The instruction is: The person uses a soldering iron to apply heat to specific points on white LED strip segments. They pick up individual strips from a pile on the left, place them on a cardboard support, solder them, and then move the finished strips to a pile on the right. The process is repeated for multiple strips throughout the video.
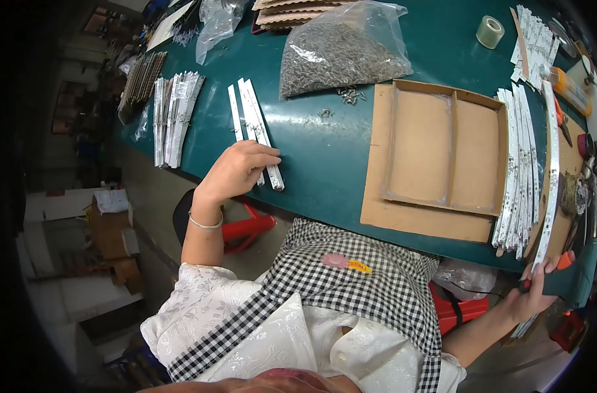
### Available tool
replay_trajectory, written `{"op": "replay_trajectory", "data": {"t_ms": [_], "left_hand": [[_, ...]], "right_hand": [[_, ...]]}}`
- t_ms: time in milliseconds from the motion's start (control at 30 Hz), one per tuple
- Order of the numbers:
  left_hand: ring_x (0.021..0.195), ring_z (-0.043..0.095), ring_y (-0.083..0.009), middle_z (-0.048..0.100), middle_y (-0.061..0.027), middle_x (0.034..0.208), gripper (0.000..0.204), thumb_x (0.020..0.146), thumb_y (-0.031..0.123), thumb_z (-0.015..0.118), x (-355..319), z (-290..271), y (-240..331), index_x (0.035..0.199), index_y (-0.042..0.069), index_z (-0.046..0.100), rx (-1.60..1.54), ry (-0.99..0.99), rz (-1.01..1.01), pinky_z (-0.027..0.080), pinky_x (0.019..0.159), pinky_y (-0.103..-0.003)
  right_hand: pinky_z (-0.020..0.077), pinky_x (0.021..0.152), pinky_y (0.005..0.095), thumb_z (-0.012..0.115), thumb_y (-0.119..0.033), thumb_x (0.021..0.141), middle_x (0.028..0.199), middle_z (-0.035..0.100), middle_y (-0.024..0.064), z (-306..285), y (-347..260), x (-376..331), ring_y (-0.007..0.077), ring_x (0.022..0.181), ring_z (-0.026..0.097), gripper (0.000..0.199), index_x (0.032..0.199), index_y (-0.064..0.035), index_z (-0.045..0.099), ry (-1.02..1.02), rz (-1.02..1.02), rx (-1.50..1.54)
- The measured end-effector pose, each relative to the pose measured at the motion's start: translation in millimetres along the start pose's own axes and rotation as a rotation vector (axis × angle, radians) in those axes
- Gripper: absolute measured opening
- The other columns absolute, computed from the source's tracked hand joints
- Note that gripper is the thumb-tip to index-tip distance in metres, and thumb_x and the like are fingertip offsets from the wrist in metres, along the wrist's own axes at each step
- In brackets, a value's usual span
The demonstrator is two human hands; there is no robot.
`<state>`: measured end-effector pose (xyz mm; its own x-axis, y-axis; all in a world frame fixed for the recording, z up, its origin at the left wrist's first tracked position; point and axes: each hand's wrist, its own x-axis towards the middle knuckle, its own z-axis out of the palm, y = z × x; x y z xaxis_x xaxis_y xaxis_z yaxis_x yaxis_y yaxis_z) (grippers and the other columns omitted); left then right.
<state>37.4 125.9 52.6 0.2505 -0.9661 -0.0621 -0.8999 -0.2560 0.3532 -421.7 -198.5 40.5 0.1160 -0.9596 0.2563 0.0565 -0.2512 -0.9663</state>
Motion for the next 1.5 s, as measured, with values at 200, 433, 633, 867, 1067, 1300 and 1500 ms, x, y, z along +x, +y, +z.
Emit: {"op": "replay_trajectory", "data": {"t_ms": [200, 433, 633, 867, 1067, 1300, 1500], "left_hand": [[0.09, 0.067, -0.0324, 0.072, -0.0127, 0.099, 0.027, 0.073, -0.003, 0.072, 30, -6, 14, 0.099, 0.003, 0.073, -0.059, 0.075, 0.015, 0.054, 0.081, -0.041], [0.08, 0.066, -0.0313, 0.069, -0.0128, 0.084, 0.011, 0.079, 0.011, 0.075, 110, 22, 11, 0.087, 0.004, 0.074, 0.013, 0.24, -0.045, 0.052, 0.072, -0.041], [0.078, 0.066, -0.0282, 0.066, -0.0101, 0.083, 0.016, 0.075, 0.015, 0.08, 140, 42, 5, 0.085, 0.005, 0.073, 0.064, 0.141, -0.157, 0.051, 0.07, -0.039], [0.072, 0.063, -0.0255, 0.064, -0.0087, 0.083, 0.017, 0.073, 0.008, 0.081, 144, 52, 9, 0.083, 0.003, 0.068, 0.04, 0.143, -0.054, 0.049, 0.067, -0.038], [0.065, 0.06, -0.0143, 0.067, -0.0073, 0.078, 0.019, 0.073, 0.004, 0.08, 147, 54, 4, 0.089, 0.0, 0.07, -0.191, 0.117, -0.173, 0.049, 0.063, -0.03], [0.063, 0.06, -0.0119, 0.068, -0.0079, 0.072, 0.021, 0.075, 0.004, 0.08, 150, 54, -1, 0.092, -0.001, 0.072, -0.156, 0.118, -0.183, 0.049, 0.061, -0.028], [0.063, 0.062, -0.0142, 0.069, -0.0093, 0.073, 0.019, 0.075, 0.004, 0.08, 150, 57, 0, 0.091, -0.002, 0.071, -0.14, 0.159, -0.284, 0.051, 0.062, -0.03]], "right_hand": [[0.0401, 0.045, 0.0196, 0.064, 0.002, 0.077, 0.095, 0.042, 0.0084, 13, -6, -42, 0.0101, 0.065, 0.047, 0.074, 0.143, 0.0046, 0.031, -0.199, 0.127, 0.203], [0.0484, 0.05, 0.0228, 0.066, 0.013, 0.076, 0.09, 0.048, 0.0075, 62, 12, -88, 0.0114, 0.064, 0.053, 0.073, 0.141, 0.0062, 0.035, -0.22, 0.271, 0.162], [0.052, 0.069, 0.0242, 0.075, 0.016, 0.073, 0.097, 0.055, 0.0028, 69, 37, -126, 0.0101, 0.079, 0.056, 0.072, 0.137, 0.0, 0.046, -0.374, 0.364, 0.132], [0.0504, 0.073, 0.0255, 0.078, 0.003, 0.081, 0.099, 0.057, 0.0047, 60, 50, -117, 0.013, 0.082, 0.056, 0.062, 0.135, 0.0032, 0.047, -0.287, 0.17, 0.162], [0.0495, 0.056, 0.024, 0.078, -0.002, 0.082, 0.092, 0.048, 0.0073, 61, 45, -92, 0.0131, 0.068, 0.055, 0.076, 0.143, 0.0056, 0.034, -0.292, 0.111, 0.096], [0.0496, 0.056, 0.0232, 0.078, 0.0, 0.081, 0.091, 0.049, 0.0068, 66, 49, -92, 0.0116, 0.069, 0.055, 0.076, 0.143, 0.0051, 0.035, -0.318, 0.117, 0.087], [0.0495, 0.057, 0.0226, 0.076, 0.002, 0.081, 0.092, 0.05, 0.0065, 64, 46, -89, 0.0112, 0.07, 0.055, 0.075, 0.144, 0.0045, 0.034, -0.322, 0.126, 0.073]]}}
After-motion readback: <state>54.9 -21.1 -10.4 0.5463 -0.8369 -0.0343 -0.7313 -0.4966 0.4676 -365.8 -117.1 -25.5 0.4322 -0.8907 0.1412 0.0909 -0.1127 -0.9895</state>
